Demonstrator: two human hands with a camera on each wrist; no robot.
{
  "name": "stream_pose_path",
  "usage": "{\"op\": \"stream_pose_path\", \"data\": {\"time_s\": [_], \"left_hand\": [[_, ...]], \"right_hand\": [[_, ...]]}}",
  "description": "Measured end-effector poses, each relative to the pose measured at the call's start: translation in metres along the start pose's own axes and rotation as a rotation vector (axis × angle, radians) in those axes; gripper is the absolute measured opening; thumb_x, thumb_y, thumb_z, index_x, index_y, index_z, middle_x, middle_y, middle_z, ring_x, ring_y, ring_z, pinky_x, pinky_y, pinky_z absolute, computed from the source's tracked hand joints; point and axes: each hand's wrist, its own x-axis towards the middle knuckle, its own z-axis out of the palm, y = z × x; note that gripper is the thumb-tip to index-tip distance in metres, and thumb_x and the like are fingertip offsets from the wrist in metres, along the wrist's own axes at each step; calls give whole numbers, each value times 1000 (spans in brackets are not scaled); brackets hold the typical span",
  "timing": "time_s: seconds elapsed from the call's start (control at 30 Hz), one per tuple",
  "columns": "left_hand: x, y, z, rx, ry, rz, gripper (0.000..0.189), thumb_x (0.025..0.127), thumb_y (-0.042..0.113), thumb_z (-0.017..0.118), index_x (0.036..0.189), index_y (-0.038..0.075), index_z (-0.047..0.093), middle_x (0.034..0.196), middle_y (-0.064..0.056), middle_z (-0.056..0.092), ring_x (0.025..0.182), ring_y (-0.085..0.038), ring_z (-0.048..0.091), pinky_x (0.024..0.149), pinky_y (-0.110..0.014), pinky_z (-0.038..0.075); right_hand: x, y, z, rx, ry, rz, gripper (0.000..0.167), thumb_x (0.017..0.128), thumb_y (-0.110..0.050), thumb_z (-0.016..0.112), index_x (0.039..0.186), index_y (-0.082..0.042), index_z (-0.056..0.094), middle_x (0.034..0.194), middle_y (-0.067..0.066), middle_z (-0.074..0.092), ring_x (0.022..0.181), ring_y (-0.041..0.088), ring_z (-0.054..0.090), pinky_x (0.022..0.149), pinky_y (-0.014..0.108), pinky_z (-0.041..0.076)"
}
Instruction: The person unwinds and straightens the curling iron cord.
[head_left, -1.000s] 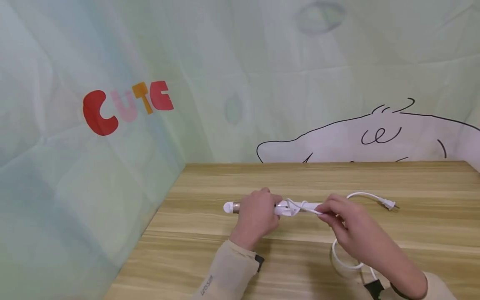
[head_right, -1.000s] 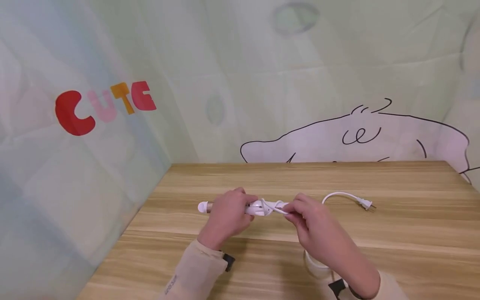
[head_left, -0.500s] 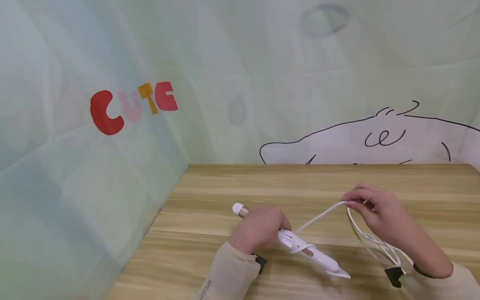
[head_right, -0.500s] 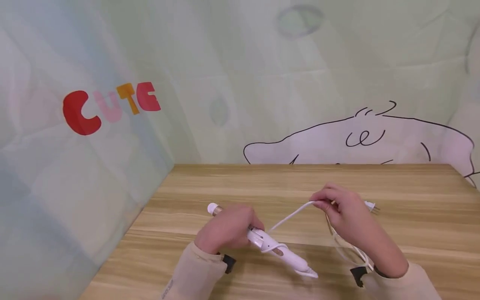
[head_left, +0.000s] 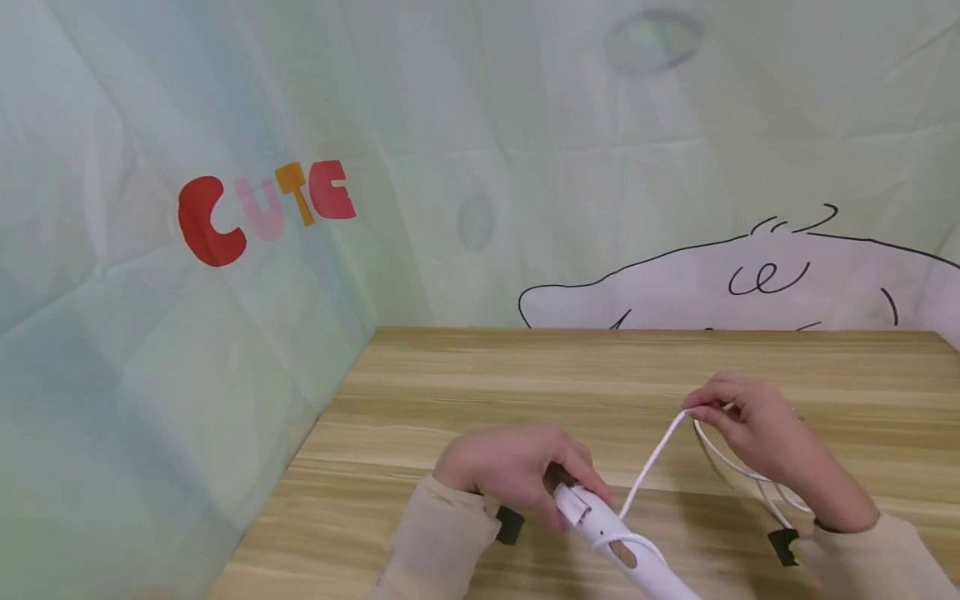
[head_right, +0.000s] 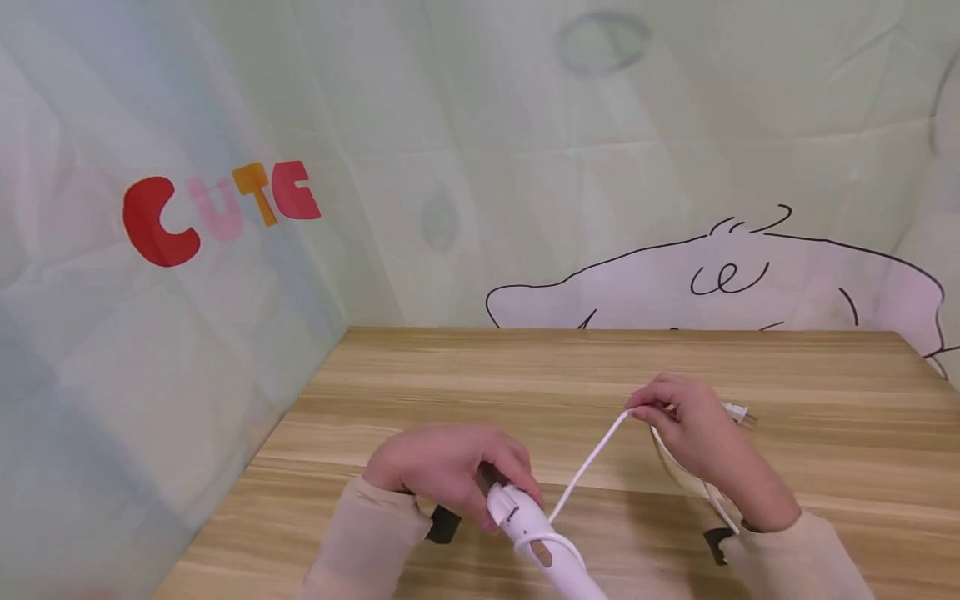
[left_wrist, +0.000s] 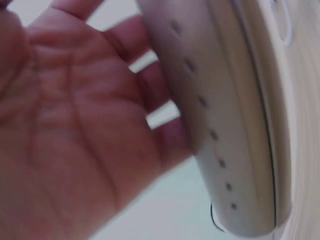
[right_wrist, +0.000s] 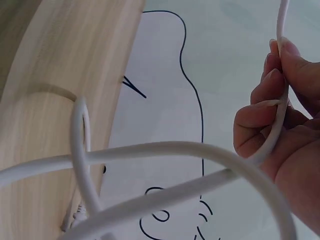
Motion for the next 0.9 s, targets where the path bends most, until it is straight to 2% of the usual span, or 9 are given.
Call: {"op": "stream_pose_path", "data": {"time_s": [0.1, 0.17, 0.23, 0.3, 0.37, 0.5, 0.67, 0.77, 0.9], "left_hand": [[-4, 1, -2, -212, 78, 76, 47, 76, -11, 77, 121, -1, 68, 101, 4, 66, 86, -2, 57, 80, -24, 52], [-5, 3, -4, -339, 199, 107, 45, 80, -9, 74, 124, -5, 64, 103, -3, 66, 84, -6, 59, 74, -29, 54], [-6, 5, -6, -395, 355, 114, 45, 83, -6, 72, 127, -6, 61, 104, -7, 66, 84, -9, 61, 73, -32, 55], [-4, 7, -7, -414, 512, 99, 45, 84, -4, 71, 128, -5, 61, 106, -10, 66, 84, -14, 63, 73, -35, 56], [-3, 8, -8, -428, 636, 48, 44, 86, -1, 71, 128, -2, 61, 108, -10, 65, 87, -17, 64, 76, -36, 55], [3, 9, -8, -451, 808, -55, 43, 87, 4, 72, 128, 1, 62, 112, -12, 64, 98, -23, 63, 83, -40, 53], [9, 6, -6, -500, 921, -141, 36, 88, 7, 72, 122, -1, 64, 111, -14, 64, 97, -25, 63, 83, -41, 53], [12, 5, -4, -475, 933, -187, 31, 88, 11, 74, 116, 0, 66, 105, -12, 64, 91, -24, 63, 80, -40, 54], [18, 4, -1, -406, 911, -233, 32, 85, 16, 76, 113, 3, 69, 98, -9, 63, 86, -21, 63, 76, -37, 54]], "right_hand": [[-3, 6, 8, -27, -11, -31, 23, 76, 11, 76, 84, -11, 74, 80, -9, 62, 70, 1, 53, 58, 24, 50], [-5, 9, 15, -53, -22, -42, 22, 75, 11, 76, 83, -9, 73, 78, -9, 60, 68, 1, 49, 56, 25, 47], [-5, 10, 21, -92, -41, -55, 21, 74, 10, 77, 83, -9, 74, 77, -10, 59, 67, 1, 48, 55, 26, 45], [-6, 8, 26, -117, -82, -44, 20, 74, 9, 78, 84, -8, 75, 76, -11, 57, 64, 2, 46, 55, 26, 42], [-5, 5, 32, -135, -150, -22, 17, 77, 5, 78, 86, -9, 77, 77, -11, 58, 65, 4, 50, 57, 28, 45], [-5, -4, 41, -142, -282, 39, 12, 79, 1, 77, 85, -9, 78, 79, -9, 62, 70, 9, 59, 61, 30, 49], [-9, -8, 50, -188, -320, 71, 13, 78, -2, 79, 82, -14, 79, 77, -10, 64, 68, 10, 60, 57, 32, 48], [-10, -9, 53, -230, -344, 87, 16, 78, -3, 79, 75, -18, 76, 73, -10, 60, 63, 9, 53, 53, 32, 43], [-10, -15, 50, -254, -352, 56, 18, 75, -2, 80, 90, -11, 75, 83, 0, 65, 72, 19, 61, 59, 38, 50]]}}
